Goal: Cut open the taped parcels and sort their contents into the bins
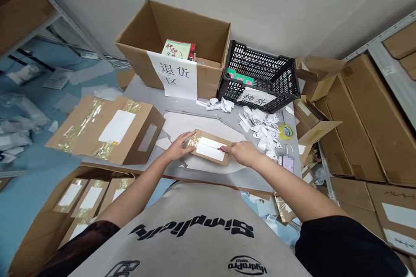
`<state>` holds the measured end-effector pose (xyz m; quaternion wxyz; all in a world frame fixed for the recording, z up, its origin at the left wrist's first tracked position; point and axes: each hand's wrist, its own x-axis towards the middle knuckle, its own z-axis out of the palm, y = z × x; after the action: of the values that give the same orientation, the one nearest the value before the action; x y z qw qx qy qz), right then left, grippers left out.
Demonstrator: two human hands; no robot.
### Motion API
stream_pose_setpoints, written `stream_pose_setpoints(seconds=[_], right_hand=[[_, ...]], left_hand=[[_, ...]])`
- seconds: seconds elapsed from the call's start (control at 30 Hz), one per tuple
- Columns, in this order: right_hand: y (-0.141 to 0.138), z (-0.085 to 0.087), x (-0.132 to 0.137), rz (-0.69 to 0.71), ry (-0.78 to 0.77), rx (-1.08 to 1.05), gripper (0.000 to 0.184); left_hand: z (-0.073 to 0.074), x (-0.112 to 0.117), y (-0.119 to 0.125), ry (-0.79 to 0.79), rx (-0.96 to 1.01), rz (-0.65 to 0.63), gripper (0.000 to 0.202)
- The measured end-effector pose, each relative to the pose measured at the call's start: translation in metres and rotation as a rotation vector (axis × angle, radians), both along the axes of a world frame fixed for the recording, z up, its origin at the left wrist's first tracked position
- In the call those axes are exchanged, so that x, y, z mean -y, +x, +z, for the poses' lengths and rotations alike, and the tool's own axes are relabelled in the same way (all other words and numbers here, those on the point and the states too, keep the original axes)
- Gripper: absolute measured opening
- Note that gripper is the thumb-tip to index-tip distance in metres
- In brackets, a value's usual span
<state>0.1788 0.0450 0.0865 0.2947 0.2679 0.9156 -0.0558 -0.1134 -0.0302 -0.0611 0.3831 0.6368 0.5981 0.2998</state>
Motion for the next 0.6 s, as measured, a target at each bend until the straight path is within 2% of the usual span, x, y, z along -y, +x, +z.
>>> stream_pose_setpoints(seconds=[0.07, 0.1, 0.2, 0.27, 0.47, 0.6], right_hand=[[0.003, -0.003, 0.002, -0.023, 0.009, -0.001, 0.056], [0.004, -0.005, 0.003, -0.031, 0.015, -0.006, 0.056], [0.013, -0.009, 0.004, -0.045, 0.022, -0.058, 0.056], [0.022, -0.012, 0.005, -0.058, 0.016, -0.092, 0.056], [0.054, -0.018, 0.008, -0.118, 0.005, -0.156, 0.048], [0.058, -0.022, 0.009, -0.172, 0.019, -0.216, 0.046]], left_hand=[[0.012, 0.002, 0.010, 0.101, -0.221, -0.008, 0.062], [0.018, 0.003, 0.018, 0.170, -0.317, -0.052, 0.056], [0.032, 0.007, 0.043, 0.338, -0.485, -0.297, 0.048], [0.036, 0.009, 0.056, 0.358, -0.550, -0.376, 0.050], [0.040, 0.004, 0.065, 0.331, -0.662, -0.358, 0.047], [0.046, -0.004, 0.065, 0.301, -0.663, -0.360, 0.048]])
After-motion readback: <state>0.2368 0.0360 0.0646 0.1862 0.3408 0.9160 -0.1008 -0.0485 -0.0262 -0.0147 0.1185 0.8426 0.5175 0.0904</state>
